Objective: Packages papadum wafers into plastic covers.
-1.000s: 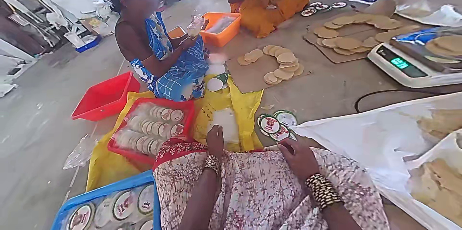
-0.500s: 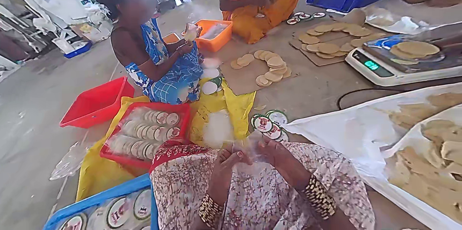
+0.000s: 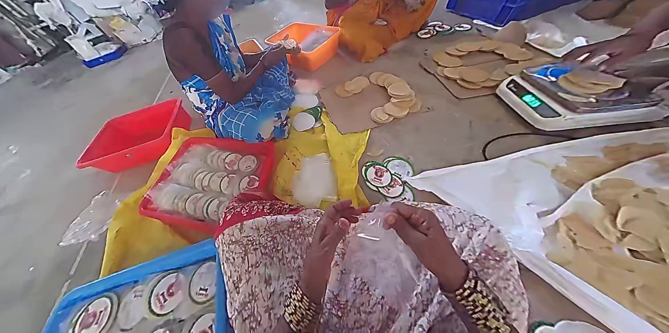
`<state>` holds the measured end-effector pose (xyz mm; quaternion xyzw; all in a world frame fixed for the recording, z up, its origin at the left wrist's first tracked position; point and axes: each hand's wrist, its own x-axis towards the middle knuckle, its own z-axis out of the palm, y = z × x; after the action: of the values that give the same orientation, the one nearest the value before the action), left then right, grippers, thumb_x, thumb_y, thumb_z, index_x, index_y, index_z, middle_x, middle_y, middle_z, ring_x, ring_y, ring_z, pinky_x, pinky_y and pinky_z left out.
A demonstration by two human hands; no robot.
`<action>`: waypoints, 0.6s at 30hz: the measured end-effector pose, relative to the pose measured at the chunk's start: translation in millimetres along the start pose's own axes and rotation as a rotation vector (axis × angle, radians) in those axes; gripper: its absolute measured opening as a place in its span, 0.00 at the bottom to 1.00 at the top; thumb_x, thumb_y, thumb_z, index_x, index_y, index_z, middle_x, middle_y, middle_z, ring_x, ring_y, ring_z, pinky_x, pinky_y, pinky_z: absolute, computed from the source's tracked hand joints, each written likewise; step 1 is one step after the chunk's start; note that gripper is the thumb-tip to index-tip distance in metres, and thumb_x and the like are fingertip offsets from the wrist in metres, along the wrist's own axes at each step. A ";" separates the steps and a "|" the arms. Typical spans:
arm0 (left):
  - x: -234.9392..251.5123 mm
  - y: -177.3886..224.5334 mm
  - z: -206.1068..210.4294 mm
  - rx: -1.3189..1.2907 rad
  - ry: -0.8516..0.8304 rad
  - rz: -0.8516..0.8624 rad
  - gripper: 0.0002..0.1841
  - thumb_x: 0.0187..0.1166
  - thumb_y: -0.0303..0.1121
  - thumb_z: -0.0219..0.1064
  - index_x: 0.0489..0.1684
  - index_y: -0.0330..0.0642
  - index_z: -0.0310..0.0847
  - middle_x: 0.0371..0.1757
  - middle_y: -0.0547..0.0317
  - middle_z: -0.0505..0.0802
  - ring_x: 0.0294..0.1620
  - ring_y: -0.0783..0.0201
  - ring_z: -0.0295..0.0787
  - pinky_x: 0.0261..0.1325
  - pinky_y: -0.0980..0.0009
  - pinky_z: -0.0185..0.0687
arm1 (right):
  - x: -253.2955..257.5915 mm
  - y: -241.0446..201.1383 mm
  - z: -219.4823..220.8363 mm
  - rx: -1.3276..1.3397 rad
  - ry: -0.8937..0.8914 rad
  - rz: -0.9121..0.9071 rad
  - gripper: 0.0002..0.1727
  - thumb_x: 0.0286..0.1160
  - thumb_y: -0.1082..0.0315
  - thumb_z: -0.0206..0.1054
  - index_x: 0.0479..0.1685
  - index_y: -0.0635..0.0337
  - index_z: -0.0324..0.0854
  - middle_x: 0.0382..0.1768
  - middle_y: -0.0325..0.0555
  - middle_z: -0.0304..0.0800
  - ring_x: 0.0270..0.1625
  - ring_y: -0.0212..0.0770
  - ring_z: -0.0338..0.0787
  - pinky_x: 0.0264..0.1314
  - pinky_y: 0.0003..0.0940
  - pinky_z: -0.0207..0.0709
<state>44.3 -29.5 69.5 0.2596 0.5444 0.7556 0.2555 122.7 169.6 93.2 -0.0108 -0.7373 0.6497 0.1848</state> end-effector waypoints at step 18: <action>45.2 -18.2 -39.5 0.524 0.224 0.099 0.09 0.78 0.29 0.67 0.33 0.32 0.87 0.27 0.65 0.88 0.29 0.81 0.81 0.39 0.80 0.80 | 57.7 36.6 -48.6 -0.229 0.182 0.202 0.11 0.80 0.65 0.64 0.48 0.63 0.84 0.36 0.34 0.92 0.33 0.25 0.90 0.37 0.23 0.84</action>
<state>-13.6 -21.5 46.5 0.2582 0.7325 0.6246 0.0809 74.7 236.5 77.2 -0.1644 -0.7820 0.5730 0.1821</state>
